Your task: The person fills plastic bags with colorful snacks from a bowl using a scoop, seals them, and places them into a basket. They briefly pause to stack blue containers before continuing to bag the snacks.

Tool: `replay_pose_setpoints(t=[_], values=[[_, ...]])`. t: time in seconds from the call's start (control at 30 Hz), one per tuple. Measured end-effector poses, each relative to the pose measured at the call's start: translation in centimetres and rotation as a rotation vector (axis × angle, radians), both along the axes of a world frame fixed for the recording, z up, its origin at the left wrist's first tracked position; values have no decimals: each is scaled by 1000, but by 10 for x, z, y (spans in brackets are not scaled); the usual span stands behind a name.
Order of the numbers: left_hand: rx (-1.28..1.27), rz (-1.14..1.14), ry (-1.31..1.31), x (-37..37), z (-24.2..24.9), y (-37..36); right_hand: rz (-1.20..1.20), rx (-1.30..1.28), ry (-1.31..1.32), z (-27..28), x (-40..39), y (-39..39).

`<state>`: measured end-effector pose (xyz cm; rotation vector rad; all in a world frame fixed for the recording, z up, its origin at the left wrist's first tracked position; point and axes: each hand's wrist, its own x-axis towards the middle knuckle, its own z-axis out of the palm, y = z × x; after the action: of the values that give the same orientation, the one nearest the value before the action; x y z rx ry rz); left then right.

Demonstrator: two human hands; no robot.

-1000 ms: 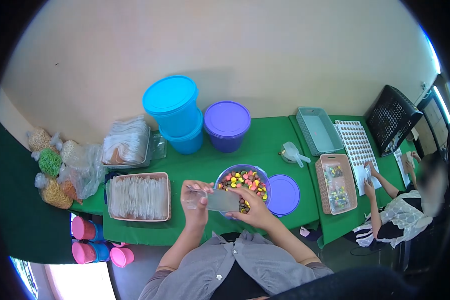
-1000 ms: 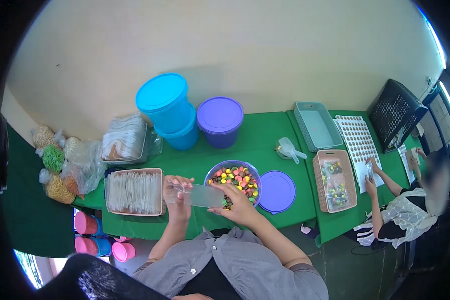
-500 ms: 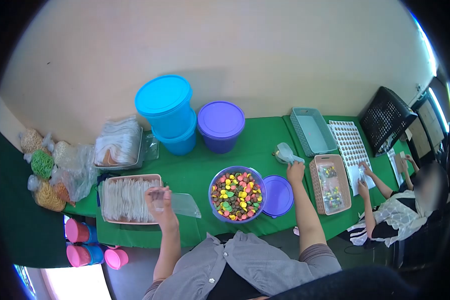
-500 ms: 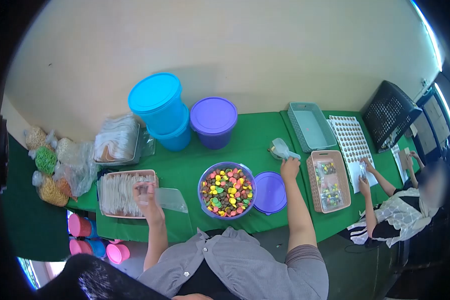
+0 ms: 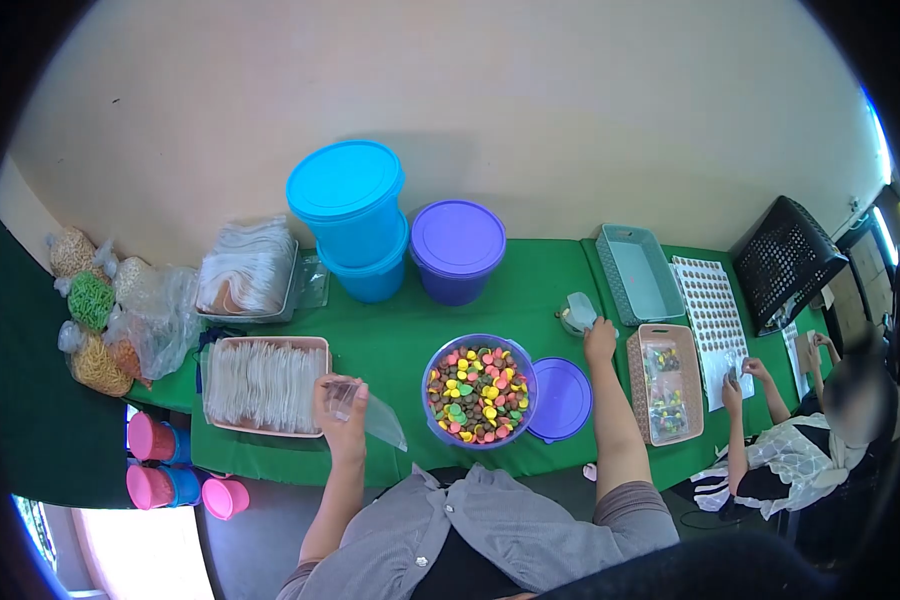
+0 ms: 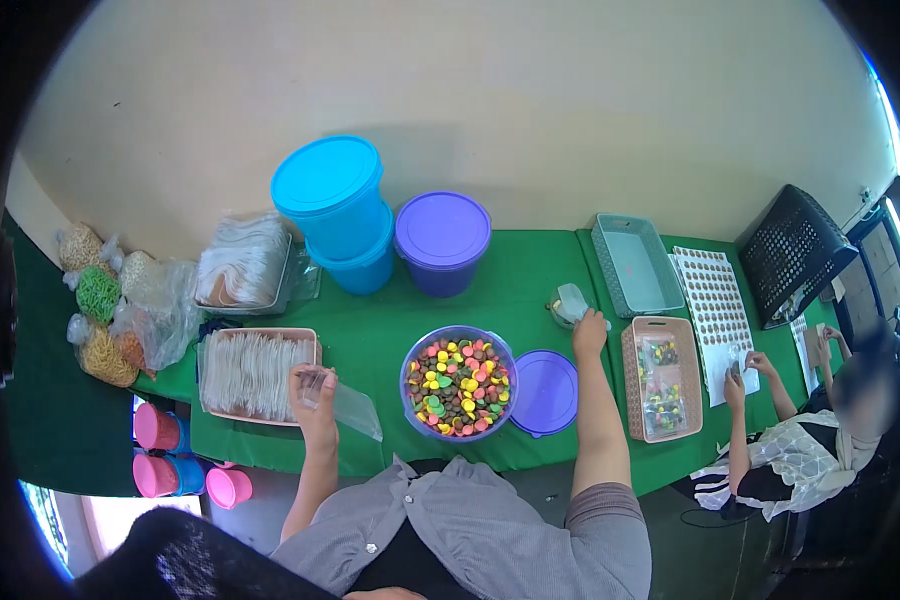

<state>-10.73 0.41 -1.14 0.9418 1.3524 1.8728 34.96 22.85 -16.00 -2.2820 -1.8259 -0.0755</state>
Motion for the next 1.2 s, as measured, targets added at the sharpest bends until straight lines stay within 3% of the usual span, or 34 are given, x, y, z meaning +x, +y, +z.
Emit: replay_pose_setpoints(t=[0.23, 0.33, 0.4, 0.43, 0.5, 0.53, 0.6, 0.67, 0.73, 0.8, 0.87, 0.9, 0.97, 1.07, 1.2], values=[[-24, -34, 1, 2, -1, 0, -11, 22, 40, 2, 3, 4], [-21, -39, -18, 0, 0, 1, -38, 71, 264, -5, 16, 13], [-34, -40, -23, -2, -4, 2, -282, 62, 1059, -16, 31, 23], [-46, -41, -24, -2, -6, 2, -285, 58, 1053, -4, 27, 19], [-58, -45, -38, 0, -8, 3, -216, 275, 1691, 29, 19, 6], [-63, -49, -45, 0, -8, 4, -221, 274, 1685, 46, 13, -1], [-53, -62, -58, 3, -13, 6, -92, 310, 1970, 89, -6, -18], [-43, -76, -71, 7, -14, 8, -54, 316, 1947, 129, -33, -40], [-50, -129, -80, 12, -11, 8, 181, 340, 1883, 147, -49, -56], [-40, -143, -74, 17, -4, 10, 191, 378, 1771, 173, -84, -77], [-39, -155, -67, 18, -3, 8, 333, 261, 1395, 182, -109, -97], [-33, -162, -71, 18, -3, 7, 329, 260, 1395, 179, -120, -104], [-28, -170, -76, 16, -5, 6, 420, 145, 1103, 174, -139, -115], [-20, -157, -78, 9, -10, 3, 400, 119, 1010, 149, -151, -118], [-28, -116, -67, 3, -12, -3, 274, 185, 1285, 111, -158, -119]])
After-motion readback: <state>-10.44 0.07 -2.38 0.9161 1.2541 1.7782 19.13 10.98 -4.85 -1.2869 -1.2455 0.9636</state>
